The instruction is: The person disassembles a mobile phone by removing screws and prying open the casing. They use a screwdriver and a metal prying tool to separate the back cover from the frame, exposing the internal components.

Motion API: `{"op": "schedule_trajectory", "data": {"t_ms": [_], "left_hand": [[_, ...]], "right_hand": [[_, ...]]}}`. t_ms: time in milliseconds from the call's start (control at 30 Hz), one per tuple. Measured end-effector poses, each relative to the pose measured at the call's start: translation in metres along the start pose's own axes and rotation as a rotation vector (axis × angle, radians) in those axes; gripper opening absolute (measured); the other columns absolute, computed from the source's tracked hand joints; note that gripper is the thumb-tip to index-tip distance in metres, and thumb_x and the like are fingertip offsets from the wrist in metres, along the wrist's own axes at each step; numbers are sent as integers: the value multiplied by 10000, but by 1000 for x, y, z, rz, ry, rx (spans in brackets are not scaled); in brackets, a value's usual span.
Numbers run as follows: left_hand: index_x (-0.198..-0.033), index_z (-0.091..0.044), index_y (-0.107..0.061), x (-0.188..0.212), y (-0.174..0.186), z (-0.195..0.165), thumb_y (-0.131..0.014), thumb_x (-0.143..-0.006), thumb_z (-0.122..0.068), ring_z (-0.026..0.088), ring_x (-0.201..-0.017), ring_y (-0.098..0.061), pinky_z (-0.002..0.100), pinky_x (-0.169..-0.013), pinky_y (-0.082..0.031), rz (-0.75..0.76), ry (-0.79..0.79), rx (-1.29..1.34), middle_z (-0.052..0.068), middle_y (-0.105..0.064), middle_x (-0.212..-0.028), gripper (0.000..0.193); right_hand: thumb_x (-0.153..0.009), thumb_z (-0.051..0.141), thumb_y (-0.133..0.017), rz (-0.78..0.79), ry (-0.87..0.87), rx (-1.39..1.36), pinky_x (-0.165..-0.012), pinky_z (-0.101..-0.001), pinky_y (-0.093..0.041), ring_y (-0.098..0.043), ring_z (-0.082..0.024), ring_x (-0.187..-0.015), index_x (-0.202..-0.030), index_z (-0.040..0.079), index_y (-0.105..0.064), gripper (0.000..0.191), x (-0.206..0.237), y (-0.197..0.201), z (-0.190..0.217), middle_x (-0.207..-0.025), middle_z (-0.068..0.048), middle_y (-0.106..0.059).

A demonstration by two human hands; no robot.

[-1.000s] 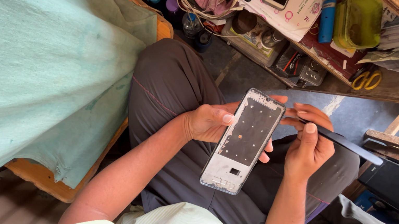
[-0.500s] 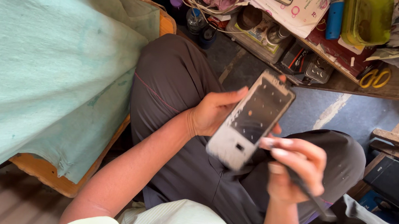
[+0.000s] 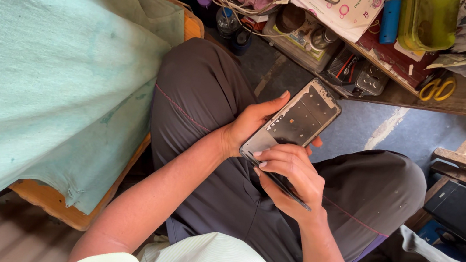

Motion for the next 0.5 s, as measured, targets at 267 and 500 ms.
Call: {"op": "schedule_trajectory", "data": {"t_ms": [267,500], "left_hand": [[-1381,37,-590,1,-2,-3,-322,-1165,-512,310,-1097,-690,408,-1001,-553,-3,-22,-4,261,-677,-1254,647],[-1369,36,-592,-1,1,0,-313,-1152,-516,320,-1085,-694,402,-993,-557,-10,5,28,264,-688,-1225,655]], "right_hand": [[-724,-118,-820,2,-56,-42,-915,-346,-556,-699,-243,-1013,-972,32,-657,333,3,-3,-9,-1061,-86,-742],[-738,-137,-798,-8,-137,-109,-915,-321,-547,-707,-216,-1015,-971,35,-667,318,5,-5,-17,-1062,-77,-749]]}}
Point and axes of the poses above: each hand's wrist, its own x-axis away from the middle knuckle, its own y-axis out of the back of the hand, z = x × y, the point moved 9 cm from there along -x, towards the middle knuckle
